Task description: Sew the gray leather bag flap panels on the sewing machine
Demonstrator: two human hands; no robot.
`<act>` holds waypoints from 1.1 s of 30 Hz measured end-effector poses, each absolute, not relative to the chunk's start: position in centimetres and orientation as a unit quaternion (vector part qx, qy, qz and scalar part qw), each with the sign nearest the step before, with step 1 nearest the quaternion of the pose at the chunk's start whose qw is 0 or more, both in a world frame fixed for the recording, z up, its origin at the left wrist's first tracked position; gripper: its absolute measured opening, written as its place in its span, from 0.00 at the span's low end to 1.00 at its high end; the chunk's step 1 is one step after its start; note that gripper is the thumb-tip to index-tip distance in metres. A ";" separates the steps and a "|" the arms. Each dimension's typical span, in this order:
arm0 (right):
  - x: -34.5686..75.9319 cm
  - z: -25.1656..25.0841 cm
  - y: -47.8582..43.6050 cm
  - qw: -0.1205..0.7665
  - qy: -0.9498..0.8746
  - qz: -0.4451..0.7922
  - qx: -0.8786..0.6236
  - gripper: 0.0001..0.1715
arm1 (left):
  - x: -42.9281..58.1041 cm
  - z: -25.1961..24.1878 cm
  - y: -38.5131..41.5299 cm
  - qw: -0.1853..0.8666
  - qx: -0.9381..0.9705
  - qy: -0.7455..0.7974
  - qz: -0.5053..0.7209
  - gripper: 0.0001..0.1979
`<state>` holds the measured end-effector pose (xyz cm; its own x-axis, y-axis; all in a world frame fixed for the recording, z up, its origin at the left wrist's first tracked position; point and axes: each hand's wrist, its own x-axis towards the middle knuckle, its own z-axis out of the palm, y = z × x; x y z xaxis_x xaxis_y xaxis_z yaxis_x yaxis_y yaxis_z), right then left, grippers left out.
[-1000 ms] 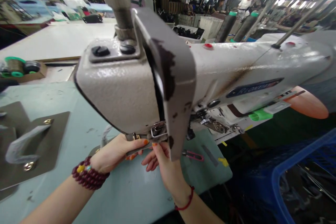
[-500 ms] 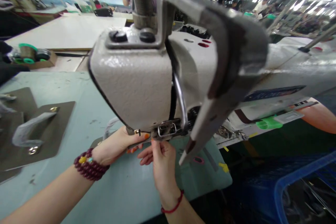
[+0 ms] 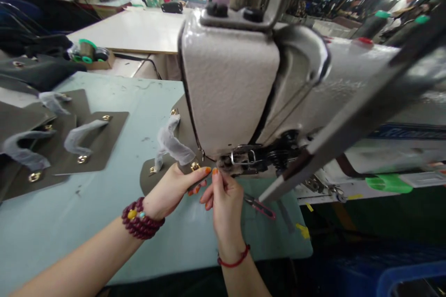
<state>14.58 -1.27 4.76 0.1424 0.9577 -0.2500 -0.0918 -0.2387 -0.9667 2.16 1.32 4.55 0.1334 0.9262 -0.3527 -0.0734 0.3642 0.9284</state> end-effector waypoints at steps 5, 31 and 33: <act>15.4 5.1 -1.3 0.466 -0.390 0.543 -0.579 0.24 | 3.7 3.9 -0.4 0.583 0.401 0.534 0.463 0.16; 27.1 3.6 -3.8 0.322 -0.648 0.275 -0.634 0.20 | 10.9 5.4 -9.4 0.752 0.169 0.472 0.427 0.20; 29.4 1.3 -5.5 0.281 -0.688 0.179 -0.644 0.21 | 7.6 7.2 -9.8 0.765 0.289 0.473 0.329 0.21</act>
